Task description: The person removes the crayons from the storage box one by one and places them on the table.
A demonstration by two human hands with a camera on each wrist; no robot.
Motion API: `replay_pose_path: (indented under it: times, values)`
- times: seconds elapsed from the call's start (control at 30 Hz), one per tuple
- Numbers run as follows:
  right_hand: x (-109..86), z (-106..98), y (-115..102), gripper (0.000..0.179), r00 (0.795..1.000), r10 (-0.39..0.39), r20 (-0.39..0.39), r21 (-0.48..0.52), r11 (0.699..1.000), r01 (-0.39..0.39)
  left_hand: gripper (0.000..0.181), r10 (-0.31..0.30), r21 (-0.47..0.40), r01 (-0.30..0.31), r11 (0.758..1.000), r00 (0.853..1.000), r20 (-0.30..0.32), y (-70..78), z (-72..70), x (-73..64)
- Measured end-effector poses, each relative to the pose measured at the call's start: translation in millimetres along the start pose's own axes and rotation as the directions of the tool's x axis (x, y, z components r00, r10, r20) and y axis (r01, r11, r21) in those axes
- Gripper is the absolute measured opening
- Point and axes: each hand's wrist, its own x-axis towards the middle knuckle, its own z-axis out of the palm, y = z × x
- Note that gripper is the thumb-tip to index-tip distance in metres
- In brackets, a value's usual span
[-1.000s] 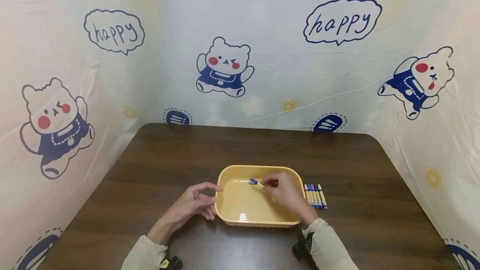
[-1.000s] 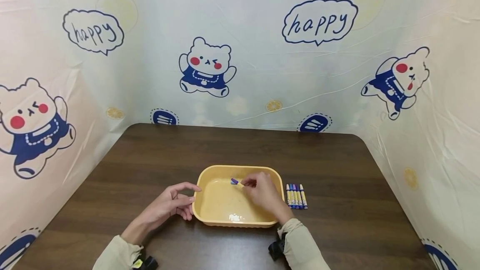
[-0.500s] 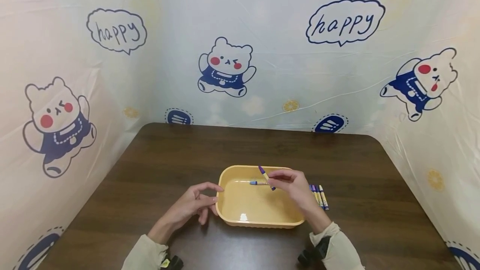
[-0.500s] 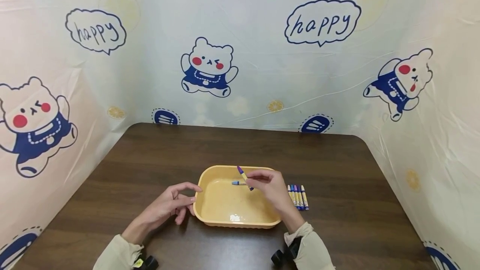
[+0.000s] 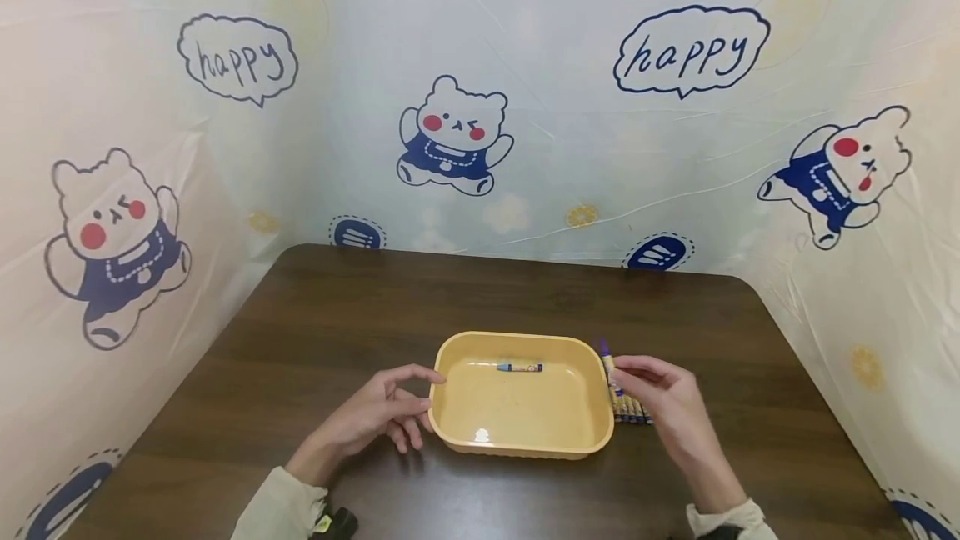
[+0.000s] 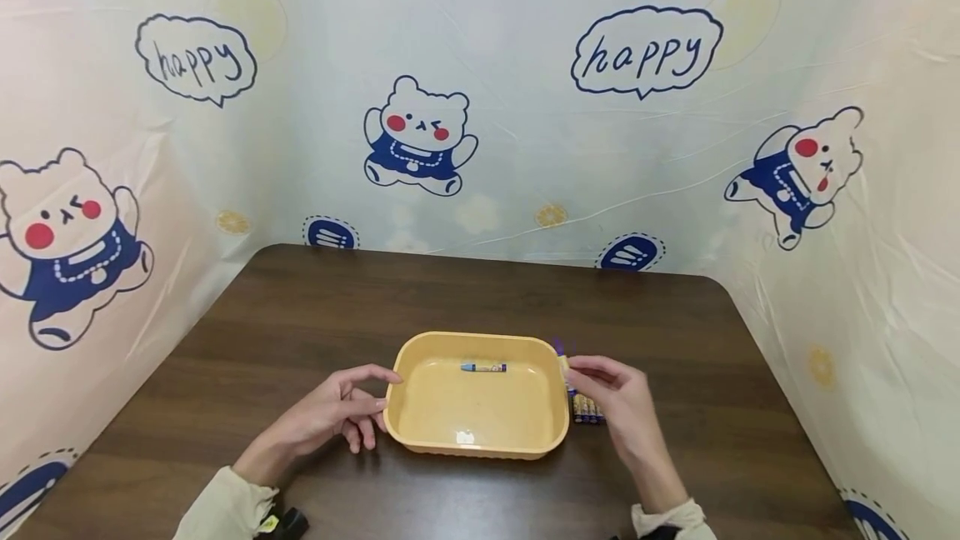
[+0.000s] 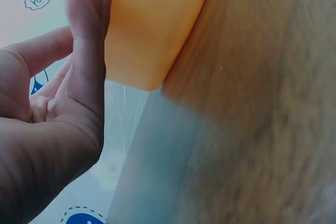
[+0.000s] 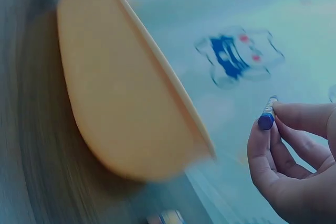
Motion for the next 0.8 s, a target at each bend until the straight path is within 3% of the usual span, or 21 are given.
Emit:
replay_pose_path:
  times: [0.3,0.53,0.7,0.8]
  values:
    - [-13.1,-62.1,-4.8,0.017,0.993,0.012,-0.120,0.032,0.999,-0.008,0.047,-0.018,0.020,0.018,1.000,1.000,-0.013,3.3,-1.3,-0.5]
    - [-6.7,-78.6,7.8,0.017,0.979,0.110,-0.169,-0.075,0.989,-0.124,0.047,-0.021,0.037,0.022,0.999,0.999,-0.025,4.0,-1.9,1.0]
    - [4.7,-80.0,20.5,0.029,0.973,0.129,-0.192,-0.255,0.951,-0.176,0.047,-0.015,0.035,0.016,0.999,1.000,-0.023,2.6,-1.2,1.5]
    - [4.9,-79.5,24.8,0.033,0.969,0.124,-0.213,-0.413,0.888,-0.204,0.048,-0.022,0.040,0.023,0.999,0.999,-0.028,0.4,0.5,1.1]
